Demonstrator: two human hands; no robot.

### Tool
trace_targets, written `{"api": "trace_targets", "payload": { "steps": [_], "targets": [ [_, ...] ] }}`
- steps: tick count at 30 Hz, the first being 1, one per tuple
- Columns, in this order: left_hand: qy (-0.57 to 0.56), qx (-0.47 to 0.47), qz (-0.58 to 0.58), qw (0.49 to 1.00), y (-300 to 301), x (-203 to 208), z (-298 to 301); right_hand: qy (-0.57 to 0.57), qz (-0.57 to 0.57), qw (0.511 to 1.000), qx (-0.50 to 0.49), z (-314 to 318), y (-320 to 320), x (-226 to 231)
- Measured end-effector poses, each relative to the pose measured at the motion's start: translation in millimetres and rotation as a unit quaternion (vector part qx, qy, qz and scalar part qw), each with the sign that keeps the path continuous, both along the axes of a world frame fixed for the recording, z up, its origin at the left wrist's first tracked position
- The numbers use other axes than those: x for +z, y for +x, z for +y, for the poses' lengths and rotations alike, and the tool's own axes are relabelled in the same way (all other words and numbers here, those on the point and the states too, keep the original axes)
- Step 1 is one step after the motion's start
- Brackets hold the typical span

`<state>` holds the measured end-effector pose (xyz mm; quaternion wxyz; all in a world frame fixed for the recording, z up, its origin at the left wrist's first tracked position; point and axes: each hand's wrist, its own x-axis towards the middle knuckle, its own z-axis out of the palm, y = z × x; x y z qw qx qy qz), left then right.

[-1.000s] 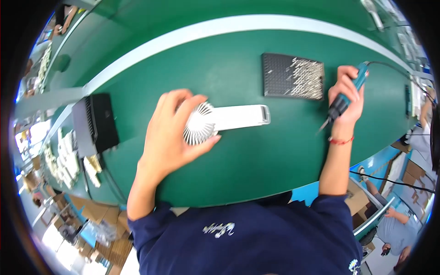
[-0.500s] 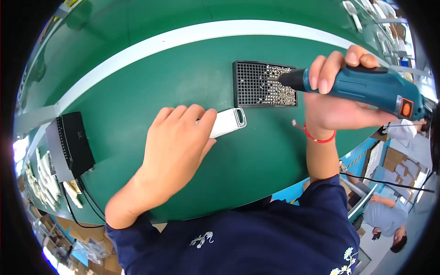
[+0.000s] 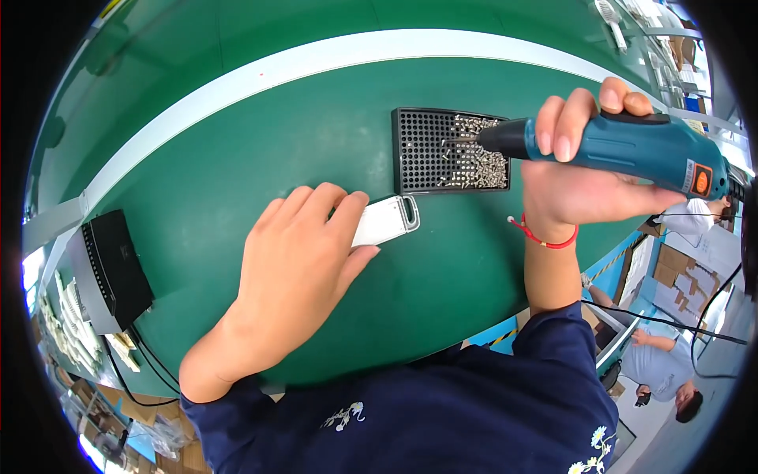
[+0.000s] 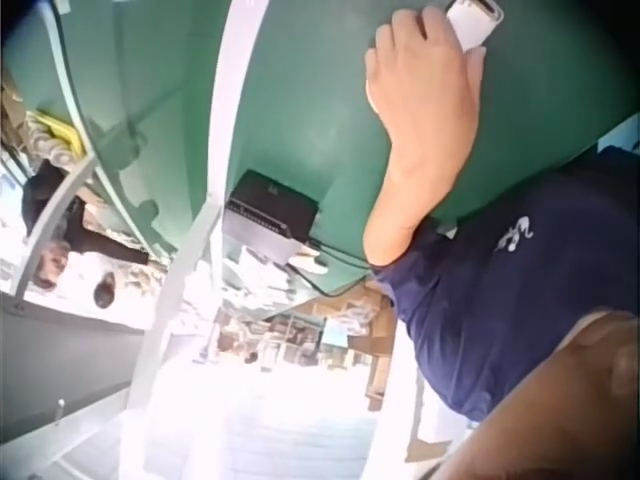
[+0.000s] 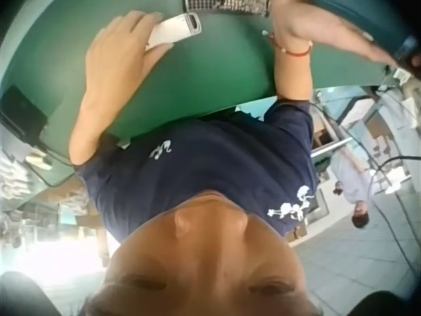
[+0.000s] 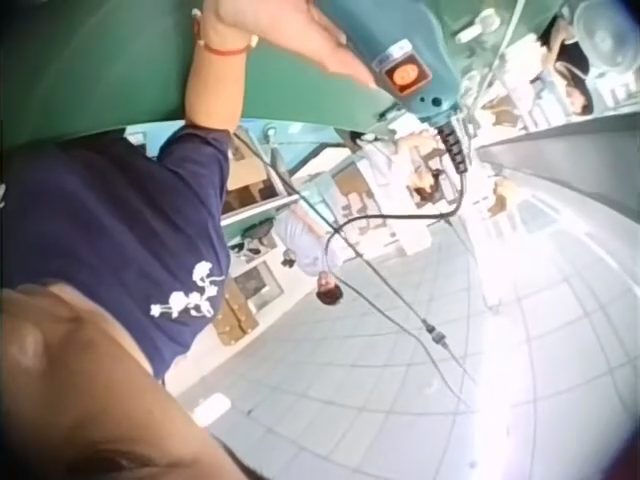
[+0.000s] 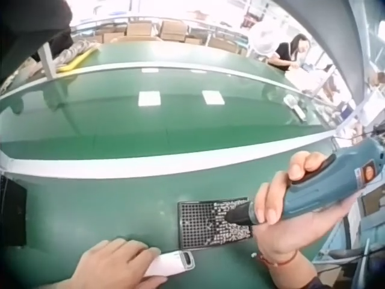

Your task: Assemble small handheld electric fans using an electric screwdriver on a factory production line.

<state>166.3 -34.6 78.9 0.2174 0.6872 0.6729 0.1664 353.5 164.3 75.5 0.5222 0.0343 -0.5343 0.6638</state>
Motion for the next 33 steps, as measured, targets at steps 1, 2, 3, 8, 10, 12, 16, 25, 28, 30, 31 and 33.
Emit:
{"api": "trace_targets", "payload": {
  "steps": [1,2,3,8,10,12,16,25,28,30,31,33],
  "targets": [
    [0.034,0.009,-0.029,0.999,2,-1,1,0.007,0.0,1.0,-0.002,0,0,3],
    [0.067,0.019,-0.058,0.996,3,-1,2,0.005,0.001,1.0,0.001,-4,-1,5],
    [0.064,0.022,-0.056,0.996,3,-2,3,-0.019,0.007,1.0,-0.001,-10,-3,10],
    [0.157,0.034,-0.206,0.965,10,0,14,-0.14,0.032,0.99,0.008,-45,-5,44],
    [0.146,0.028,-0.212,0.966,9,-5,12,-0.161,0.03,0.986,0.039,-53,-8,48],
    [0.147,0.008,-0.236,0.961,10,-13,11,-0.172,0.023,0.982,0.078,-54,-7,48],
    [0.152,-0.016,-0.246,0.957,9,-16,9,-0.171,0.027,0.982,0.072,-57,-10,45],
    [0.129,-0.005,-0.28,0.951,9,-15,9,-0.185,0.023,0.978,0.091,-55,-8,44],
    [0.124,-0.008,-0.268,0.955,7,-15,11,-0.159,0.027,0.984,0.08,-56,-9,43],
    [0.122,-0.015,-0.25,0.96,7,-13,12,-0.164,0.015,0.983,0.087,-56,-8,46],
    [0.12,-0.014,-0.25,0.961,7,-14,11,-0.166,0.014,0.982,0.087,-56,-7,47],
    [0.101,-0.012,-0.276,0.956,10,-16,11,-0.185,0.015,0.979,0.079,-56,-6,47]
  ]
}}
